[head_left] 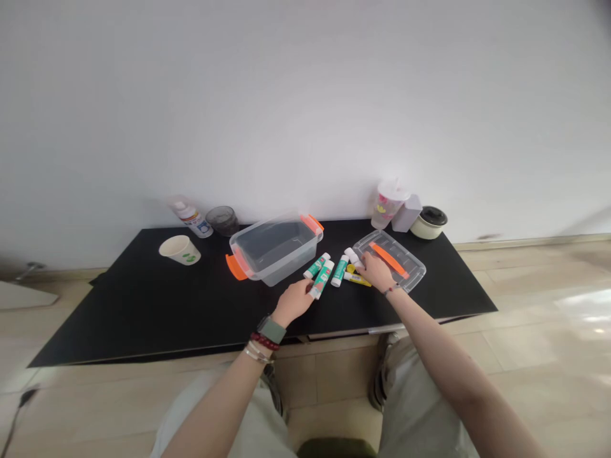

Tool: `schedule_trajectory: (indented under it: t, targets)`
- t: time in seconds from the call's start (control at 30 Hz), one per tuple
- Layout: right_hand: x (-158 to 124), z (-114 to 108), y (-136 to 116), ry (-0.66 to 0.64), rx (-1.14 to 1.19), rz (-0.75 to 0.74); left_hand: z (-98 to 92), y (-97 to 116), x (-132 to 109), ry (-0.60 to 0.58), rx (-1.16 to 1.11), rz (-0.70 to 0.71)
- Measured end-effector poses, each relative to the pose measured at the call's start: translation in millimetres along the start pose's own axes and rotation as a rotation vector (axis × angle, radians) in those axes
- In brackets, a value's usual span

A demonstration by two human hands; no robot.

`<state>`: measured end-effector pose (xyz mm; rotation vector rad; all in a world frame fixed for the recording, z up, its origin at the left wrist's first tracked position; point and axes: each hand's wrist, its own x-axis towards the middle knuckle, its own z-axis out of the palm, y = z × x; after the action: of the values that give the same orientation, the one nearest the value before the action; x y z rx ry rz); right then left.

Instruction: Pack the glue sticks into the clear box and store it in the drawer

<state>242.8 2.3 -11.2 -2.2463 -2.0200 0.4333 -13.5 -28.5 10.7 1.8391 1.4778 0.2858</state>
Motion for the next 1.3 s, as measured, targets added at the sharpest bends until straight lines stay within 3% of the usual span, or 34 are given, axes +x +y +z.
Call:
schedule_trajectory:
  t: [0.1,0.23,0.33,0.43,0.5,0.57,0.7,0.83,1.07,1.3]
  targets:
    - [1.2,2.3,0.9,0.009,0.017,0.000,-2.1,-2.7,-0.7,-0.138,-0.475,0.026]
    - [4.1,-6.1,4.3,0.100,0.237,0.023,2.0,0.0,-6.7,-0.225,-0.765,0.043]
    - [1.0,-19.3,1.9,0.052,0.769,0.040,5.6,2.9,-11.7,-0.252,-0.857,0.103]
    - [-12.6,-30.9,-10.6,-0.143,1.384,-0.054,7.7,5.4,-14.1,-0.255,-0.888,0.185]
    - [-25.7,-35.6,-23.0,-0.265,1.626,-0.114,8.5,6.8,-14.1,-0.256,-0.904,0.219]
    - [-38.1,-38.1,-35.3,-0.333,1.728,-0.136,9.3,7.7,-13.4,-0.264,-0.924,0.237]
    - [-51.3,-39.5,-48.2,-0.353,1.689,-0.203,10.5,7.1,-11.9,-0.267,-0.942,0.243]
    - [-51.5,-41.2,-44.5,-0.304,1.589,-0.261,10.3,4.8,-11.9,-0.290,-0.939,0.218]
    - [-52.1,-47.2,-36.0,-0.234,1.365,-0.458,5.4,11.2,-19.0,-0.446,-0.915,0.144]
    - [-54.8,-49.7,-38.6,-0.151,1.232,-0.486,-1.8,21.8,-34.8,-0.553,-1.077,0.090]
